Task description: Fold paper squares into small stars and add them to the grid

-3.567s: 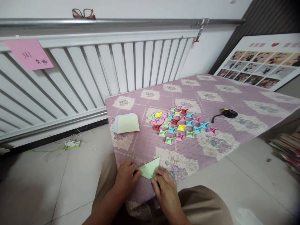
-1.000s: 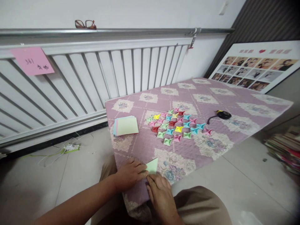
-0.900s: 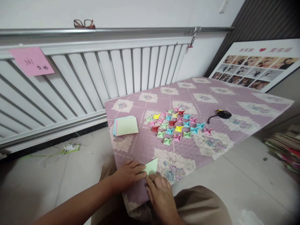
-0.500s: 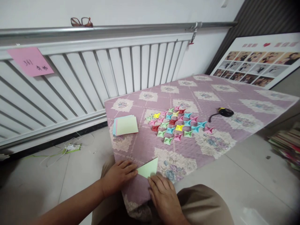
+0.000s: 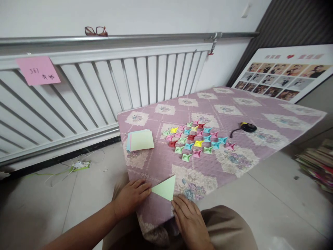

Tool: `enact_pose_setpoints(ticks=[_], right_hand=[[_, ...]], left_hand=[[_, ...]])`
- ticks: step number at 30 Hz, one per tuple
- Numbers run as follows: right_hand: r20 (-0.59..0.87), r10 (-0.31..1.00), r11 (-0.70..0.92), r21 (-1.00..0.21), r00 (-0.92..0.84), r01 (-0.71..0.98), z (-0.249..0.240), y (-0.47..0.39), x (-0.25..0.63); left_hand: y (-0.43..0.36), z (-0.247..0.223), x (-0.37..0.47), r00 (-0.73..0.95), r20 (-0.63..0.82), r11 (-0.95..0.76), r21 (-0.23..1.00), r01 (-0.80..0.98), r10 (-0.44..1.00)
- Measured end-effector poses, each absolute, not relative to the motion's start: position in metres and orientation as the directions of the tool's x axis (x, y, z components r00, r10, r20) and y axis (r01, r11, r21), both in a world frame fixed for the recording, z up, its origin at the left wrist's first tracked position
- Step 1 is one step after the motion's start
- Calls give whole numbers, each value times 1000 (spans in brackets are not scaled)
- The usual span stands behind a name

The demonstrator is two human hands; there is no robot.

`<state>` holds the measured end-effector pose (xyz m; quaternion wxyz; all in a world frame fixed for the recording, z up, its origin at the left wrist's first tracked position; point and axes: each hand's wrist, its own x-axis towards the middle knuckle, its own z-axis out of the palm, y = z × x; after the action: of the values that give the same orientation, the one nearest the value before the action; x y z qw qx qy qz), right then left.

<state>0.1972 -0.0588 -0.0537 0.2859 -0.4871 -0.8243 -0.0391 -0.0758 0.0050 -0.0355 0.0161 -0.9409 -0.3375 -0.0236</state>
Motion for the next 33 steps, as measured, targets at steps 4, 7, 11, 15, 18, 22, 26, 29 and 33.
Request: enact_pose_setpoints(ticks=[4,7,11,15,18,22,26,29,33], right_hand=[[431,842,474,-301,-326,828,-46,-56,201],[336,902,399,-405,-272,823,-38,-44,201],[264,938,326,-450,-225,831,-26,-20,188],[34,945,308,-428,-326,849,-14,1,174],[-94,923,307,-405,-373,861,-7,13,173],[-98,915,318,-421,-390,850,-2,22,180],[-23,938,296,-469,-347,832,0,23,181],[-2,953,264,-479,-302,837,3,20,181],[7,960,244,-513,-280,823,8,14,182]], left_hand=[[4,-38,-74,769,56,-770,-14,638,636],[3,-36,-71,755,60,-756,-16,655,653],[2,-32,-68,746,65,-747,-9,665,663],[0,-32,-68,733,87,-736,-2,677,674],[-2,-33,-68,711,122,-718,22,695,692],[-9,-36,-66,615,162,-635,126,762,771],[-26,-38,-56,403,201,-450,378,809,893],[-45,-40,-44,255,196,-321,637,701,947],[-61,-48,-18,115,15,-59,920,388,993]])
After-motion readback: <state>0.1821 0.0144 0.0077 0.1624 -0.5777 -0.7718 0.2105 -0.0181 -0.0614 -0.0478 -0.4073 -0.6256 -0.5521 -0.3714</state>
